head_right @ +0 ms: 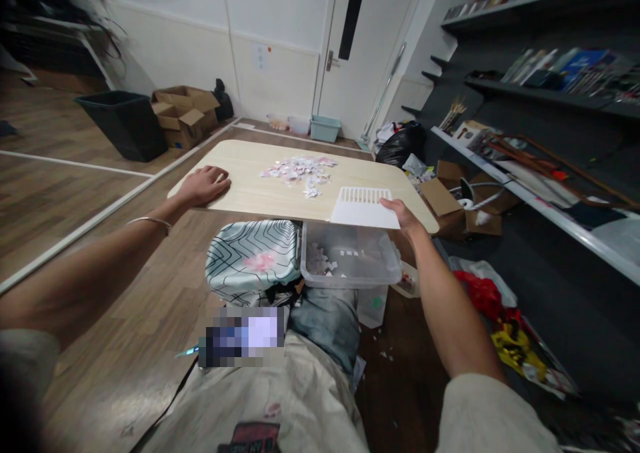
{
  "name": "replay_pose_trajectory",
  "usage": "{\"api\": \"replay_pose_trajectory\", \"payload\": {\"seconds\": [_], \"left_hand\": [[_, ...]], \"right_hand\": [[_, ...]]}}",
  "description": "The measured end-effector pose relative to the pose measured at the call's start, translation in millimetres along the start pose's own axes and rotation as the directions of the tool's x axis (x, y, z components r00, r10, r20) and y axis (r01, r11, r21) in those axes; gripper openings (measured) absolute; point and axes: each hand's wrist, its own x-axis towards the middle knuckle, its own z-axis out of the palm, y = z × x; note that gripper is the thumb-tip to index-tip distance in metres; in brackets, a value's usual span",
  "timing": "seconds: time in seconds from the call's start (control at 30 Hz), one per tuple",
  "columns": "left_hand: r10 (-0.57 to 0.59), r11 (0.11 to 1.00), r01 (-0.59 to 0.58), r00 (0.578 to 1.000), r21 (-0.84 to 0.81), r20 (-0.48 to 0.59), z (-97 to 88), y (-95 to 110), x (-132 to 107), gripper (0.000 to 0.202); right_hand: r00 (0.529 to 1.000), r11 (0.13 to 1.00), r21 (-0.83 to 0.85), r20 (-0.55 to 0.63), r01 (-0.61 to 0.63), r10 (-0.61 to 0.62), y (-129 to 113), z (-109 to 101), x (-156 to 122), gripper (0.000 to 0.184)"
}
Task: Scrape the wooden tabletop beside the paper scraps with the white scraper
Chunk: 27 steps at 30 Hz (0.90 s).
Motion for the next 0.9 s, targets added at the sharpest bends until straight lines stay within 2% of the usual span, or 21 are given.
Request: {"api": "replay_pose_trajectory", "payload": {"seconds": [0.07, 0.13, 0.37, 0.57, 0.7, 0.9], "left_hand": [[-0.002, 1.0, 0.002, 1.0, -0.003, 0.003, -0.4, 0.2, 0.1, 0.058], [-0.007, 1.0, 0.007, 1.0, -0.007, 0.002, -0.9, 0.5, -0.2, 0.057], [-0.001, 1.0, 0.001, 1.0, -0.006, -0.003, 0.0, -0.3, 0.5, 0.059], [-0.002, 1.0, 0.002, 1.0, -0.002, -0.004, 0.9, -0.9, 1.2, 0.058], [-0.006, 1.0, 0.006, 1.0, 0.006, -0.005, 0.0, 0.5, 0.6, 0.06], [-0.004, 1.0, 0.004, 1.0, 0.004, -0.002, -2.1, 1.7, 0.1, 0.061]], "right_hand": [[0.997, 0.996, 0.086, -0.08, 0.01, -0.003, 1.5, 1.8, 0.0, 0.037], [0.994, 0.995, 0.099, -0.103, -0.015, 0.026, 3.0, 2.9, 0.4, 0.034], [0.994, 0.994, -0.036, -0.036, -0.108, 0.107, 5.3, -7.6, 0.9, 0.035], [0.985, 0.99, 0.127, -0.172, 0.055, -0.033, 11.1, -1.6, 9.7, 0.042], [0.967, 0.971, 0.217, -0.25, 0.1, -0.044, 15.8, 6.9, 20.0, 0.037], [0.969, 0.976, 0.185, -0.238, 0.117, -0.071, 14.6, 9.1, 22.4, 0.047]]}}
